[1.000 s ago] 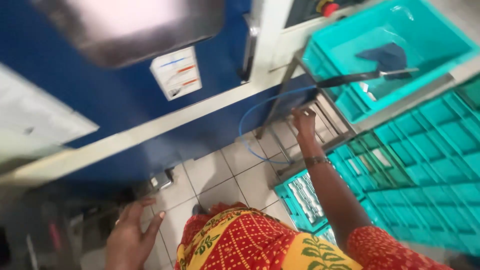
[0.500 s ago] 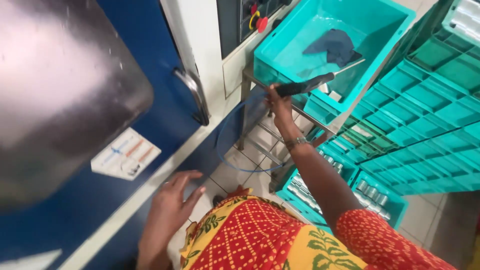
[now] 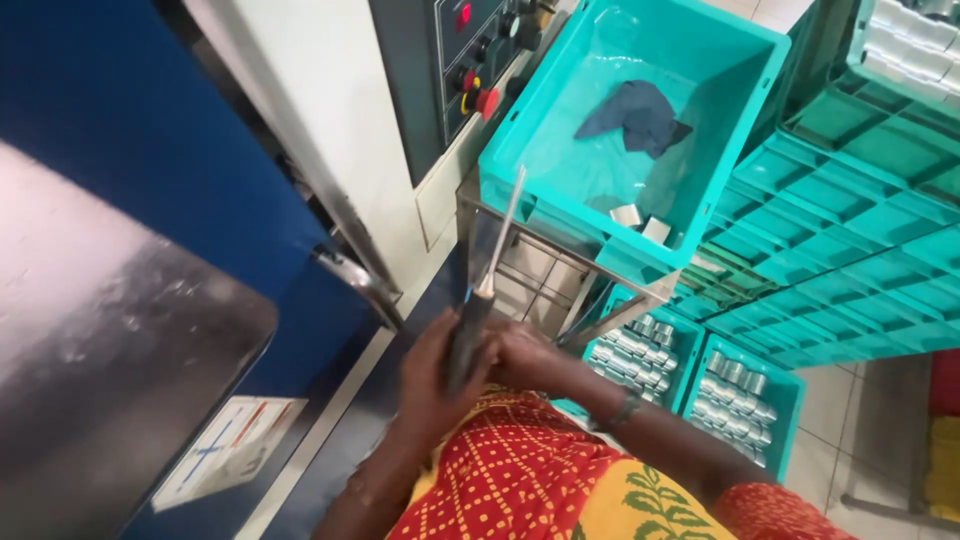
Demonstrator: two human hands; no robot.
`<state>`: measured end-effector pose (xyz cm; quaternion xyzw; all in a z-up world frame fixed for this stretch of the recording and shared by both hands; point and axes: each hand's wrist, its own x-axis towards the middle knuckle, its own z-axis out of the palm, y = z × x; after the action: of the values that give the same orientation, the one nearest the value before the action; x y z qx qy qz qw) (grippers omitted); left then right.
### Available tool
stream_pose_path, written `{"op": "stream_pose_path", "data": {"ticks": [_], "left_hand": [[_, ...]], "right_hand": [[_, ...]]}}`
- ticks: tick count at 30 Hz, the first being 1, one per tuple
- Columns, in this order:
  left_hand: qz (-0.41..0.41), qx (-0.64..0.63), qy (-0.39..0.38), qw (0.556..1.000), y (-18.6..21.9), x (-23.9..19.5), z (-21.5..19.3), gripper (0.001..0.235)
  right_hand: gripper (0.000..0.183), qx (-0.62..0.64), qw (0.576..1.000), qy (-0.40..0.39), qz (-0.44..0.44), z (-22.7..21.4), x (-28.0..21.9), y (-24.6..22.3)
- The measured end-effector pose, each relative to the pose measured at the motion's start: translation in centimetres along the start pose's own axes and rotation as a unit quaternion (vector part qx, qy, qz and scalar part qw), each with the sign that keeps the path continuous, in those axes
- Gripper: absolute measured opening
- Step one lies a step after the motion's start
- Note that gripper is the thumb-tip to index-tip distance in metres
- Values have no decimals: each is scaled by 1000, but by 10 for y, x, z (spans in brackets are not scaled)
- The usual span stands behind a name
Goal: Measuring cylindrical metal components using a digital gauge fixture and performing inspections/cleaning inside a CNC lathe.
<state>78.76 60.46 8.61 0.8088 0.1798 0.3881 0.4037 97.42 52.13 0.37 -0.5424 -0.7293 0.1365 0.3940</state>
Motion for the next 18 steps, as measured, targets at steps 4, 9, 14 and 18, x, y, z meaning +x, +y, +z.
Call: {"op": "stream_pose_path", "data": {"ticks": [4,9,14,18], "left_hand": [[2,108,-41,993,1,-7,-64,46],[-30,231,-13,972,38,19,-102,40],[-12,60,57,996,-15,36,-55,37],[-110,-23,137,984,-29,39,-37,39]], "right_hand": [[22,-10,963,-128,239,-145,40,-24],[28,-265,913,11,309,-250,40,55],[49,-253,849,-308,347,-259,15,186],[57,-15,873,-204,442,-278,21,203]]}}
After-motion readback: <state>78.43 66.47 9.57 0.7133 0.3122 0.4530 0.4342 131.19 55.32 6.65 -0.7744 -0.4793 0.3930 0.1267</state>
